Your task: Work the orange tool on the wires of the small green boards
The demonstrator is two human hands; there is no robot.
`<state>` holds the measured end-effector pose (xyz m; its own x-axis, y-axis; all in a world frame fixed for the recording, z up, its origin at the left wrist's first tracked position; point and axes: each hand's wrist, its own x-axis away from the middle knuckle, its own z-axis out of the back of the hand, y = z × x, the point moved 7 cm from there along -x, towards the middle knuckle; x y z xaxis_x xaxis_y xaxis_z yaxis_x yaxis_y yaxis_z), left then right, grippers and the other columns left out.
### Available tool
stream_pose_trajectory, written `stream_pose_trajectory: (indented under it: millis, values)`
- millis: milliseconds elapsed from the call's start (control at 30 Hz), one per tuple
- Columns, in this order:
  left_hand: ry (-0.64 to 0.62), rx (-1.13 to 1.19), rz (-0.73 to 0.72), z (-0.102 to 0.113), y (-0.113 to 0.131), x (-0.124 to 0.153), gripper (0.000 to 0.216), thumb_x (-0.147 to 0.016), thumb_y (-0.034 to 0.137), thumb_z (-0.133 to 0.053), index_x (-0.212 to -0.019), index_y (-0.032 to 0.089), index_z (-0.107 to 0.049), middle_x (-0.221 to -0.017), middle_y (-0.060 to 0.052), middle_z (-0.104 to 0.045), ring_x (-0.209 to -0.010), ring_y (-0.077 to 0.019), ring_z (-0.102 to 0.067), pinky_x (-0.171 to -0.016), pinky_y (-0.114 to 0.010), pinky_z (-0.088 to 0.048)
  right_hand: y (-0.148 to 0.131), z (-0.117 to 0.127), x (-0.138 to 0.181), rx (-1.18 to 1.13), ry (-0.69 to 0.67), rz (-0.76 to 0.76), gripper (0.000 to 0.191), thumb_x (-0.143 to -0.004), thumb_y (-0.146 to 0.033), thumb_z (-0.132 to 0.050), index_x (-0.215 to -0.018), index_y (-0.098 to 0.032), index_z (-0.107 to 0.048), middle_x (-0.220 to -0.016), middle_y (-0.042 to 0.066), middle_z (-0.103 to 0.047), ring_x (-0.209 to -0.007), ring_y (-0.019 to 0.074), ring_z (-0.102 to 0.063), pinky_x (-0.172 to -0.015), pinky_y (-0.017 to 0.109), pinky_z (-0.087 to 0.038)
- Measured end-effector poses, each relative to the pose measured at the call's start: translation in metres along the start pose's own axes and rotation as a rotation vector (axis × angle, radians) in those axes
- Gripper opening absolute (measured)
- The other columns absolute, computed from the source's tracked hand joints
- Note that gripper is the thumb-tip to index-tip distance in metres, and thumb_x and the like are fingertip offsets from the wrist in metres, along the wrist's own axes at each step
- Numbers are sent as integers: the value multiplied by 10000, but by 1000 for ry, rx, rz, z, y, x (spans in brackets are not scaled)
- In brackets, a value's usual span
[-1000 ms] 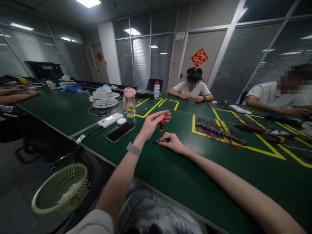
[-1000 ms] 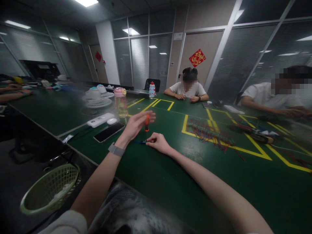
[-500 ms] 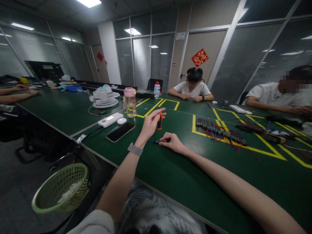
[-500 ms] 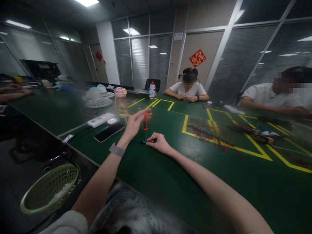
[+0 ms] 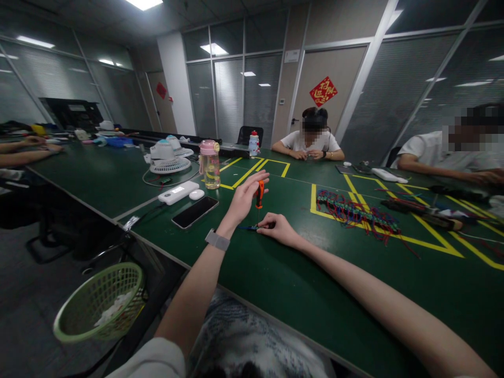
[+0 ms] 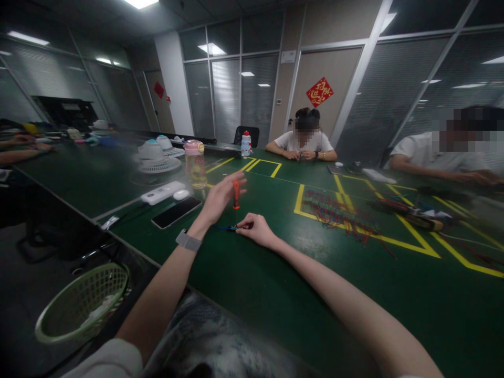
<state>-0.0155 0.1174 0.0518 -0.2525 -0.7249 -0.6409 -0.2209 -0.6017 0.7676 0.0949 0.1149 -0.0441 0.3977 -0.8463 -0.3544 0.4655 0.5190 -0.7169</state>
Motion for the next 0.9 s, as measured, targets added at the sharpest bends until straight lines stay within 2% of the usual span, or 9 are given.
stream_pose_trajectory:
  millis: [133, 300, 367, 433, 567, 633, 700, 800, 900]
  values:
    - [1, 121, 72, -3, -3, 1, 316, -875, 351, -483, -1120, 181, -587, -1229, -109, -574, -1044, -222, -604, -833, -364, -532, 0, 0, 0, 12, 2, 9, 136, -696, -248, -706, -801, -167, -738, -741, 23, -596, -624, 112, -521, -587, 248, -419]
    - [204, -134, 21, 12, 3, 2, 203, -756, 329, -650, -877, 166, -646, -859, -37, -640, -765, -142, -616, -689, -274, -532, 2, 0, 0, 15, -4, 13, 143, -704, -237, -701, -817, -158, -738, -729, 22, -579, -619, 109, -512, -579, 243, -415]
    - [252, -265, -32, 17, 7, 2, 163, -758, 328, -649, -829, 183, -668, -867, -31, -621, -818, -141, -598, -732, -265, -514, 2, -1, 0, 16, -6, 18, 149, -707, -239, -699, -827, -161, -738, -725, 20, -578, -620, 110, -513, -580, 243, -414]
    - [231, -280, -69, 16, 8, 2, 186, -814, 338, -578, -880, 203, -686, -999, -48, -611, -950, -161, -582, -803, -277, -500, 2, -1, 0, 16, -2, 21, 149, -706, -245, -702, -827, -165, -737, -722, 18, -579, -622, 110, -515, -581, 242, -412]
    - [50, 41, 18, 2, -4, 0, 313, -886, 351, -443, -1100, 205, -619, -1227, -83, -565, -1028, -202, -598, -833, -347, -519, 2, 0, 0, 13, 3, 18, 142, -702, -249, -706, -815, -168, -737, -721, 16, -578, -621, 109, -513, -583, 243, -411]
    - [42, 134, 75, -1, -8, 0, 324, -869, 358, -480, -1120, 190, -598, -1186, -98, -598, -961, -203, -633, -799, -355, -535, 2, 0, 0, 10, -4, 18, 142, -703, -245, -705, -820, -171, -739, -721, 15, -579, -620, 108, -510, -588, 243, -412]
    - [116, 122, 88, 4, -10, 1, 310, -838, 355, -539, -1078, 172, -609, -1077, -95, -642, -887, -185, -649, -755, -329, -545, 2, 0, 0, 2, -8, 16, 147, -702, -239, -704, -824, -166, -740, -722, 18, -579, -622, 109, -510, -587, 243, -411]
    - [242, 43, 65, 13, -8, 2, 268, -795, 342, -601, -992, 162, -627, -936, -63, -652, -768, -142, -638, -661, -273, -540, 2, 0, 0, -5, -3, 4, 153, -694, -236, -707, -817, -150, -739, -723, 23, -579, -619, 111, -511, -577, 244, -407]
    - [285, -105, 13, 18, -1, 3, 219, -741, 327, -664, -899, 177, -649, -833, -22, -629, -707, -115, -603, -640, -248, -518, 2, 0, 0, -1, 1, 3, 147, -694, -245, -705, -809, -159, -738, -726, 23, -583, -617, 110, -511, -577, 245, -408]
